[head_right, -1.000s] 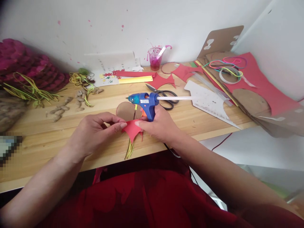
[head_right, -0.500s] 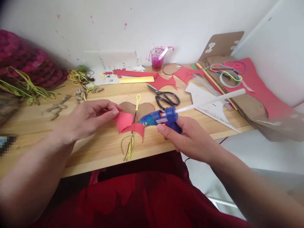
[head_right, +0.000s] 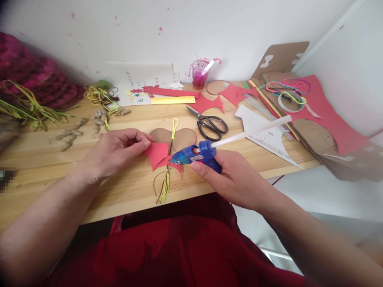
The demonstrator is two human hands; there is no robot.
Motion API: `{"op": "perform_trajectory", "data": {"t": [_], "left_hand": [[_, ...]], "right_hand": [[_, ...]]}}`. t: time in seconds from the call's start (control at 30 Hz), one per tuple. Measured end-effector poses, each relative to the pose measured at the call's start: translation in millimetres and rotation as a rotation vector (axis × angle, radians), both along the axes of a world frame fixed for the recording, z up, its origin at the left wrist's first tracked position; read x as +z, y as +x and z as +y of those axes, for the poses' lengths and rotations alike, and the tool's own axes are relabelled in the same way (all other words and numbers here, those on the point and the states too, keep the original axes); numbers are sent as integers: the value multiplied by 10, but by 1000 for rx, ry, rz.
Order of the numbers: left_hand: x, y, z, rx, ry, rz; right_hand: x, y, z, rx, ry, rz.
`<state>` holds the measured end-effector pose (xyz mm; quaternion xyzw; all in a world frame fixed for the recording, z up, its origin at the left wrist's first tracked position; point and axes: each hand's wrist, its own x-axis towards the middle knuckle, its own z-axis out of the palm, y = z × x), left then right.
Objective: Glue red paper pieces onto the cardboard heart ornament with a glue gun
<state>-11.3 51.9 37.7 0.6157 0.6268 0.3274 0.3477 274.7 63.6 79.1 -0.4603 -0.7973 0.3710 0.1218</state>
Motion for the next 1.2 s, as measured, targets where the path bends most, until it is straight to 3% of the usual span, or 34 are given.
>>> {"op": "perform_trajectory", "data": {"t": [0.23, 0.43, 0.53, 0.83, 1.2], "left_hand": [[26, 17, -9, 55, -25, -30], [70, 102, -58, 98, -135, -265], [116, 210, -104, 104, -217, -309], [91, 381, -231, 247, -235, -359], [-3, 421, -292, 204, -226, -289]], "right_hand": [[-6, 2, 21, -38, 30, 1], [-99, 9, 101, -298, -257, 237], [-120, -27, 129, -353, -291, 310], [-124, -241, 140, -250, -294, 405], [-204, -467, 142, -185, -297, 473]]}}
